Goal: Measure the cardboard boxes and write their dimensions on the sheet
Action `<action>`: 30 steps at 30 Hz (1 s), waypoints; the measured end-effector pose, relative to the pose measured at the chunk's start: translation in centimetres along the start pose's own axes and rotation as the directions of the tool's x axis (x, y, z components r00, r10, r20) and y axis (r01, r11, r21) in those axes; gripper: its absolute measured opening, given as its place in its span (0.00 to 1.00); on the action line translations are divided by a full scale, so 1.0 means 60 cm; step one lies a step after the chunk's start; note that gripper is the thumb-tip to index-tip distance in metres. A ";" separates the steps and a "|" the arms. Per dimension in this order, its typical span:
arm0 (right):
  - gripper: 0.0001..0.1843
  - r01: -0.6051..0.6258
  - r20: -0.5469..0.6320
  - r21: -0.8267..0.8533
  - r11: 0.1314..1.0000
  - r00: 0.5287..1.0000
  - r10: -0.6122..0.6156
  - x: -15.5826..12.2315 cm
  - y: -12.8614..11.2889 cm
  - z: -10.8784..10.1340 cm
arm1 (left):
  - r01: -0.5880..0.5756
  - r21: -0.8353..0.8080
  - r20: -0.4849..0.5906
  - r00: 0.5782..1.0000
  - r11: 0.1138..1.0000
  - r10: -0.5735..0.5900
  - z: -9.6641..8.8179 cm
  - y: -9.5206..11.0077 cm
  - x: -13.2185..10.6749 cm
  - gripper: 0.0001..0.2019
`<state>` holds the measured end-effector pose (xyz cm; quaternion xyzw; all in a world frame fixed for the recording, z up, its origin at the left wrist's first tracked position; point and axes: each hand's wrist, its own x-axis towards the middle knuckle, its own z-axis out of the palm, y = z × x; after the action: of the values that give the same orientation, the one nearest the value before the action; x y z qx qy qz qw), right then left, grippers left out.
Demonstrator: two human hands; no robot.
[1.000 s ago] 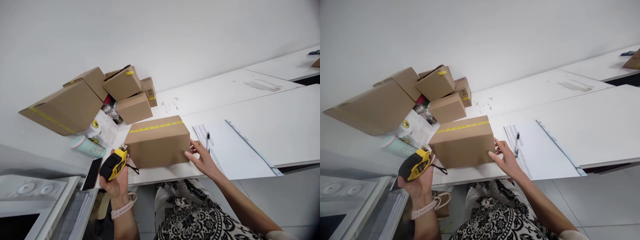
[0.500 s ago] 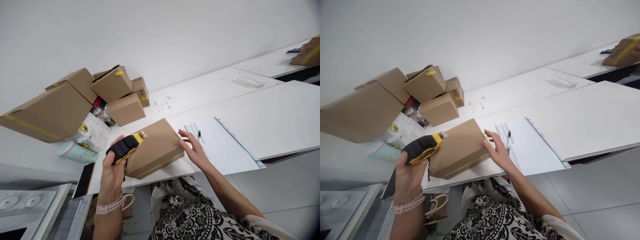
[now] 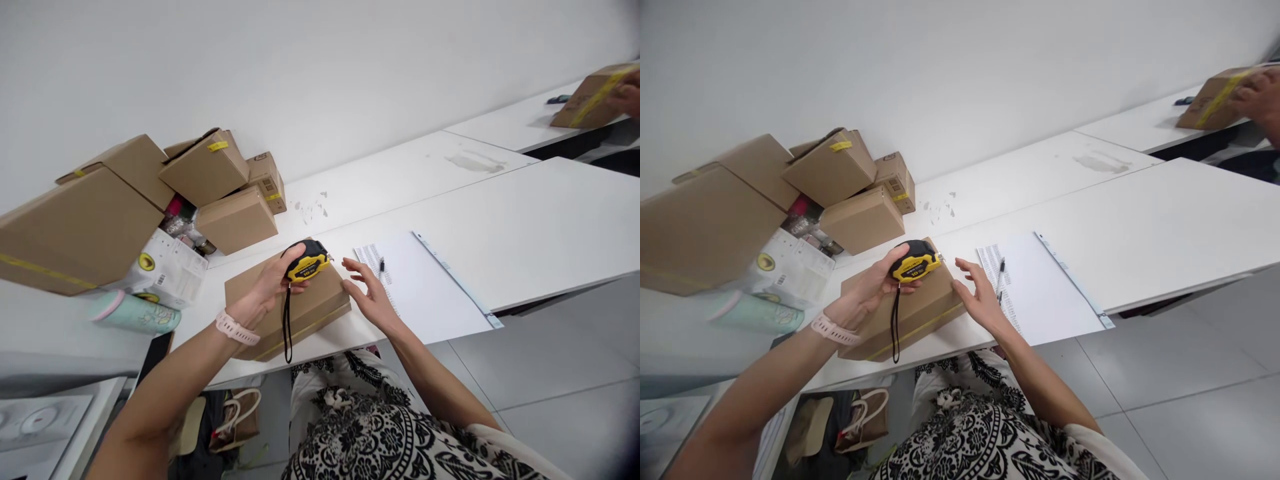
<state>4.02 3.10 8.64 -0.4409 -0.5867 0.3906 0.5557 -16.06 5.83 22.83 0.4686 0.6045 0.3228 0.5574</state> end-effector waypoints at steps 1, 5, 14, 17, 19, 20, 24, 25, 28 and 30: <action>0.26 0.003 0.004 0.001 1.000 1.000 -0.003 0.002 0.000 0.000 | 0.014 0.030 0.000 1.000 0.999 -0.014 0.003 0.004 0.004 0.33; 0.27 0.030 0.025 -0.003 1.000 0.999 -0.030 0.018 0.001 0.000 | 0.087 0.102 -0.020 0.996 0.991 -0.086 0.010 0.021 0.011 0.34; 0.24 -0.145 0.285 0.176 0.974 0.954 0.091 0.136 0.013 0.003 | 0.186 0.172 -0.076 0.982 0.967 -0.175 0.009 0.033 0.011 0.35; 0.26 -0.201 0.407 0.291 0.936 0.911 0.069 0.168 0.024 0.018 | 0.187 0.126 -0.050 0.982 0.974 -0.182 0.014 0.030 0.013 0.33; 0.27 -0.226 0.441 0.308 0.924 0.895 0.072 0.177 0.030 0.025 | 0.168 0.097 -0.029 0.986 0.981 -0.166 0.019 0.029 0.016 0.31; 0.27 -0.230 0.451 0.304 0.925 0.890 0.073 0.179 0.032 0.027 | 0.158 0.093 -0.026 0.987 0.983 -0.156 0.021 0.029 0.018 0.30; 0.29 -0.139 0.491 0.251 0.958 0.871 -0.002 0.179 0.035 0.024 | 0.157 0.107 -0.009 0.988 0.982 -0.157 0.019 0.027 0.022 0.29; 0.29 -0.097 0.500 0.231 0.968 0.865 -0.033 0.179 0.034 0.022 | 0.159 0.105 0.000 0.987 0.982 -0.160 0.017 0.026 0.022 0.29; 0.34 0.017 0.527 0.176 0.984 0.843 -0.109 0.181 0.029 0.017 | 0.147 0.114 0.001 0.989 0.983 -0.148 0.005 0.021 0.018 0.30; 0.37 0.078 0.539 0.139 0.987 0.830 -0.141 0.184 0.027 0.017 | 0.122 0.128 -0.007 0.993 0.984 -0.122 -0.003 0.016 0.015 0.31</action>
<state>3.22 14.10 10.42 -0.2450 -0.7226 0.4998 0.4100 -15.99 7.03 23.41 0.4659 0.6514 0.2483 0.5449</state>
